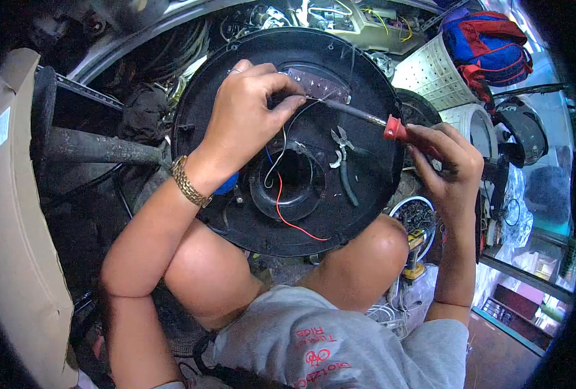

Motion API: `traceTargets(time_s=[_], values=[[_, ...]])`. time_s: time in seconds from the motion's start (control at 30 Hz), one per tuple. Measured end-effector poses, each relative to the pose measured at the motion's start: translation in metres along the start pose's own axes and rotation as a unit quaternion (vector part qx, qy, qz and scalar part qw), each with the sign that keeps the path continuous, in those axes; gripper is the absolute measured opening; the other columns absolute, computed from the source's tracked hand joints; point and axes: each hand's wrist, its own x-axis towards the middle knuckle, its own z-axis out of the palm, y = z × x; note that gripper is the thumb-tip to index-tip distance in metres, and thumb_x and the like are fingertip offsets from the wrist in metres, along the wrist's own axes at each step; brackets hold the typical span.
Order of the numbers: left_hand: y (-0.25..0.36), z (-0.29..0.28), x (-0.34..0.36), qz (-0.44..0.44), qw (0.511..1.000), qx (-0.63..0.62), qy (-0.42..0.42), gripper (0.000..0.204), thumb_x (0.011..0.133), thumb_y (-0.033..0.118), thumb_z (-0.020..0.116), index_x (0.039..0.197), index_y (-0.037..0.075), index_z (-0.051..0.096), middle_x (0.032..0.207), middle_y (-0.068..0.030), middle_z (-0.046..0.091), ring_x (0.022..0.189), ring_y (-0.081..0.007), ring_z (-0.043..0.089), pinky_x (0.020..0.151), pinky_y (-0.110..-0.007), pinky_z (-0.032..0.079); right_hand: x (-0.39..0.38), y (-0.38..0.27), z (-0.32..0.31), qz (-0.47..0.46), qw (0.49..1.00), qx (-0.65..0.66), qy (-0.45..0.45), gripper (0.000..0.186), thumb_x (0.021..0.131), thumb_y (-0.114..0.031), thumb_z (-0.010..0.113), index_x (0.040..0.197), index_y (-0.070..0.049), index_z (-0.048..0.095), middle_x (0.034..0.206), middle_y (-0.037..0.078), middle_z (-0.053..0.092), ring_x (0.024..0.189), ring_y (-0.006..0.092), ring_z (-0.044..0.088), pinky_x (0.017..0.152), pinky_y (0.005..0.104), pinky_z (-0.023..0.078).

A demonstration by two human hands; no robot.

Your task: The person solders wires to a circuit board on a circular plastic base using pliers and a soldering iron before setting the soldering iron aside.

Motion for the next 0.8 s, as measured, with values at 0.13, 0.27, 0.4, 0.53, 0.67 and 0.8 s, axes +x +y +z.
traceTargets(time_s=[0.13,0.27,0.4,0.53,0.67,0.8], values=[[-0.0008,-0.0001,-0.0004,-0.009,1.000,-0.019,-0.001,0.013,0.075,0.014,0.080,0.084,0.006,0.076,0.080,-0.0099,0.068,0.079,-0.0306,0.056,0.073,-0.042,0.046,0.0012,-0.0036,-0.0003,0.009,1.000,0.003,-0.004,0.023,0.078,-0.003,0.078,0.101,-0.006,0.076,0.082,0.008,0.067,0.072,0.0229,0.069,0.065,0.0318,0.053],[-0.0010,0.0010,-0.0007,-0.004,1.000,-0.020,0.003,0.012,0.075,0.014,0.080,0.083,0.006,0.076,0.080,-0.0102,0.067,0.079,-0.0312,0.057,0.074,-0.042,0.047,0.0034,-0.0073,-0.0027,0.025,0.999,-0.013,-0.022,0.021,0.080,-0.004,0.077,0.100,-0.005,0.076,0.082,0.009,0.067,0.072,0.0225,0.069,0.065,0.0311,0.052],[0.0012,-0.0006,0.0004,0.009,1.000,-0.009,0.003,0.011,0.076,0.014,0.079,0.083,0.006,0.075,0.080,-0.0105,0.067,0.080,-0.0320,0.057,0.074,-0.042,0.047,0.0038,-0.0077,-0.0033,0.027,0.999,-0.006,-0.021,0.020,0.080,-0.004,0.077,0.101,-0.005,0.076,0.081,0.009,0.067,0.070,0.0219,0.068,0.064,0.0306,0.052],[0.0012,0.0001,-0.0003,0.016,1.000,-0.007,0.010,0.011,0.076,0.014,0.079,0.083,0.006,0.075,0.081,-0.0107,0.067,0.080,-0.0325,0.057,0.075,-0.043,0.047,0.0039,-0.0076,-0.0032,0.025,0.999,-0.007,-0.023,0.021,0.081,-0.004,0.077,0.101,-0.005,0.076,0.082,0.009,0.068,0.070,0.0215,0.068,0.063,0.0304,0.052],[0.0012,0.0002,-0.0009,0.009,1.000,-0.002,0.006,0.012,0.076,0.014,0.079,0.084,0.007,0.075,0.080,-0.0106,0.066,0.080,-0.0327,0.057,0.074,-0.043,0.047,0.0024,-0.0070,-0.0024,0.024,0.999,-0.004,-0.021,0.022,0.080,-0.004,0.077,0.102,-0.005,0.076,0.082,0.008,0.068,0.072,0.0214,0.070,0.064,0.0307,0.053],[0.0008,-0.0005,-0.0006,0.014,1.000,-0.002,0.003,0.012,0.076,0.014,0.079,0.084,0.007,0.075,0.079,-0.0107,0.065,0.080,-0.0328,0.056,0.074,-0.043,0.047,0.0017,-0.0054,-0.0014,0.021,1.000,0.001,-0.020,0.022,0.079,-0.004,0.077,0.102,-0.005,0.076,0.083,0.008,0.069,0.074,0.0216,0.071,0.065,0.0306,0.054]])
